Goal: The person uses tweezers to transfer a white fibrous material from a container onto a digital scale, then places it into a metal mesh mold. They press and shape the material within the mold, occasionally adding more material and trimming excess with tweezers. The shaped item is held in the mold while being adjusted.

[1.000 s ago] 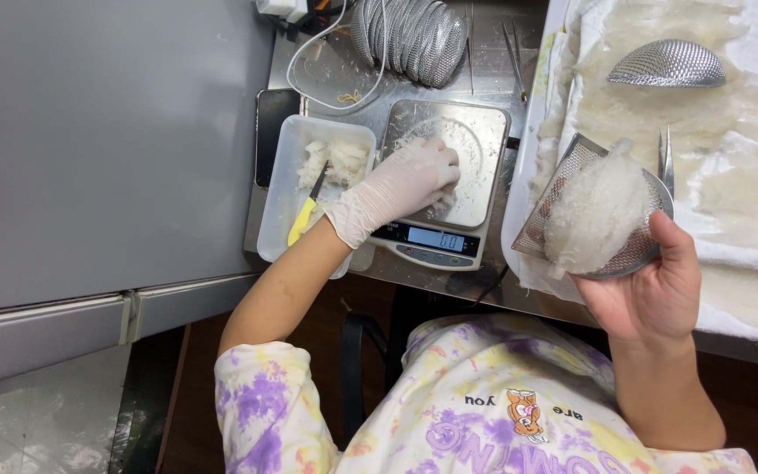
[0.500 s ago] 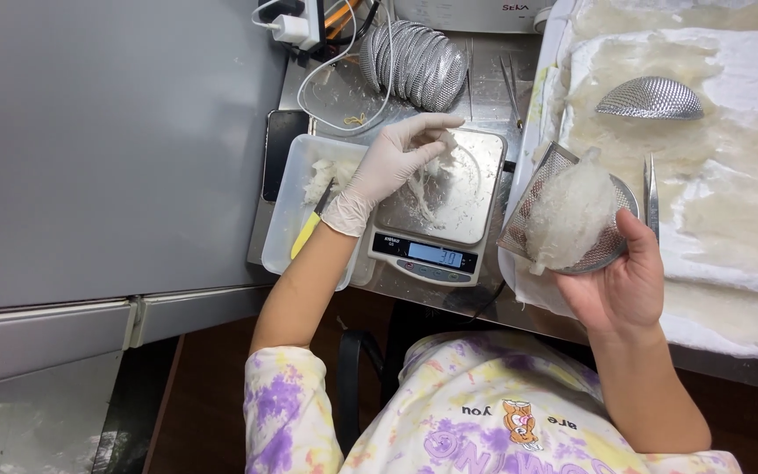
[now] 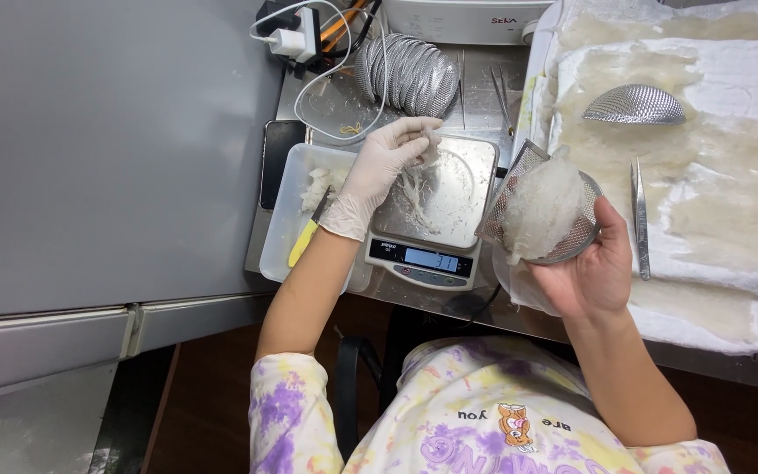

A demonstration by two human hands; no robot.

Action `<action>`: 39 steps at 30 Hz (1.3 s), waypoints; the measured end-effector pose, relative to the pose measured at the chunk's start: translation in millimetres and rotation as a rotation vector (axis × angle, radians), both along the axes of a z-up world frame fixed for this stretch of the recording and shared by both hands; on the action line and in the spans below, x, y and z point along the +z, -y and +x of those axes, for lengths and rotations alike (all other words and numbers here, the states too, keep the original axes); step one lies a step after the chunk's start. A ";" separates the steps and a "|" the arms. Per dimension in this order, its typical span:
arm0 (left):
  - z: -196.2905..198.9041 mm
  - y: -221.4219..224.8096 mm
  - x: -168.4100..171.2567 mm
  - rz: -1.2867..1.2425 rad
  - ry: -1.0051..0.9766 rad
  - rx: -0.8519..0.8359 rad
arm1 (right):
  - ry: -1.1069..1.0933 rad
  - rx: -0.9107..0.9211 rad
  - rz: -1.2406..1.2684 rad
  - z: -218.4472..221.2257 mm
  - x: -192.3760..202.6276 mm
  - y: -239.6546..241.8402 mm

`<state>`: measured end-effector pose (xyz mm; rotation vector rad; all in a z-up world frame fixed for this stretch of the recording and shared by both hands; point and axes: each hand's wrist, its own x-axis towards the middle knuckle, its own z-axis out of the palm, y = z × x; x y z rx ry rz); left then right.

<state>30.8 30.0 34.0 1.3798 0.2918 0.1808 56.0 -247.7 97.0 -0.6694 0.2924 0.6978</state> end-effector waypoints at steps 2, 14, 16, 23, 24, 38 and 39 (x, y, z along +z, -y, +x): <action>2.1 -3.9 -9.7 -0.064 -0.023 0.024 | -0.009 0.006 -0.013 0.1 -2.1 1.0; 2.3 -4.1 -5.6 -0.017 -0.040 0.055 | -0.024 0.006 -0.010 -1.5 -4.3 -3.9; -3.8 -1.6 11.5 0.050 -0.017 0.053 | -0.030 0.012 -0.016 -1.9 0.4 -6.5; -47.2 32.4 121.5 0.358 0.082 0.027 | -0.061 0.028 0.009 -8.5 5.3 -19.6; -54.2 37.8 131.5 0.360 0.082 0.029 | -0.060 0.030 0.011 -9.0 4.2 -20.6; -88.9 92.4 146.3 0.384 0.164 -0.206 | -0.125 0.015 0.114 -24.0 -0.1 -30.8; -85.5 92.9 144.9 0.383 0.164 -0.207 | -0.125 0.015 0.114 -24.8 -0.3 -30.4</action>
